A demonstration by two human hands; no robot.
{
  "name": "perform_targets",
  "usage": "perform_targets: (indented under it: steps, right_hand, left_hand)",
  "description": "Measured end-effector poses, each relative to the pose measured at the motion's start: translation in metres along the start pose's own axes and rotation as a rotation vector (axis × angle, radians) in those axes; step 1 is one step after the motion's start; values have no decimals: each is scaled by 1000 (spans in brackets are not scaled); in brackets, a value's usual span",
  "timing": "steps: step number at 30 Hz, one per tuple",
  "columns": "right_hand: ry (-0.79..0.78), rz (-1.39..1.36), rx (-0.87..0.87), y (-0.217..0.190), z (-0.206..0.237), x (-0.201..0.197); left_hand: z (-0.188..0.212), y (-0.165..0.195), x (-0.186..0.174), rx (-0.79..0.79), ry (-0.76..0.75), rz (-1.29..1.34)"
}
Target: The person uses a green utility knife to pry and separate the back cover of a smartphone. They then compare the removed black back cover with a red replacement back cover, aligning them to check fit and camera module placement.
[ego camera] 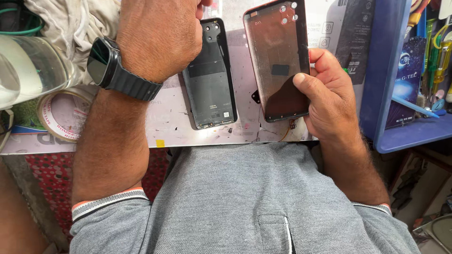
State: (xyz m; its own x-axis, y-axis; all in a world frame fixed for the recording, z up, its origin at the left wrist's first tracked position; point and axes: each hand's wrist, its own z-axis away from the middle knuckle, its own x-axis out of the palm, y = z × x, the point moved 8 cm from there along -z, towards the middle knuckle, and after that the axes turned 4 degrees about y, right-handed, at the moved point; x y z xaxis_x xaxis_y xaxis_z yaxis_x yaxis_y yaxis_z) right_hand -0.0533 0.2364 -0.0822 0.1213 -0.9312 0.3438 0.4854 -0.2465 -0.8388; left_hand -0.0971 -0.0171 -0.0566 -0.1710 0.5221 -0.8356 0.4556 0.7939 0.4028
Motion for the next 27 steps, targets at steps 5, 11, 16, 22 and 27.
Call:
perform_targets:
  steps: [5, 11, 16, 22, 27]
  right_hand:
    - [-7, -19, 2, -1, 1, -1]
    - [28, -41, -12, -4, 3, -12]
    - [15, -52, -60, -8, 8, -20]
    - [16, -54, -30, -7, 8, -24]
    - [0, 0, -24, -11, 6, -22]
  left_hand:
    - [0, 3, -1, 29, 11, 22]
    - [-7, 3, -4, -5, -40, 69]
    - [-14, -2, -4, -156, -154, 368]
    - [-24, 8, -12, -169, -217, 761]
    - [-28, 1, -9, -385, -243, 1059]
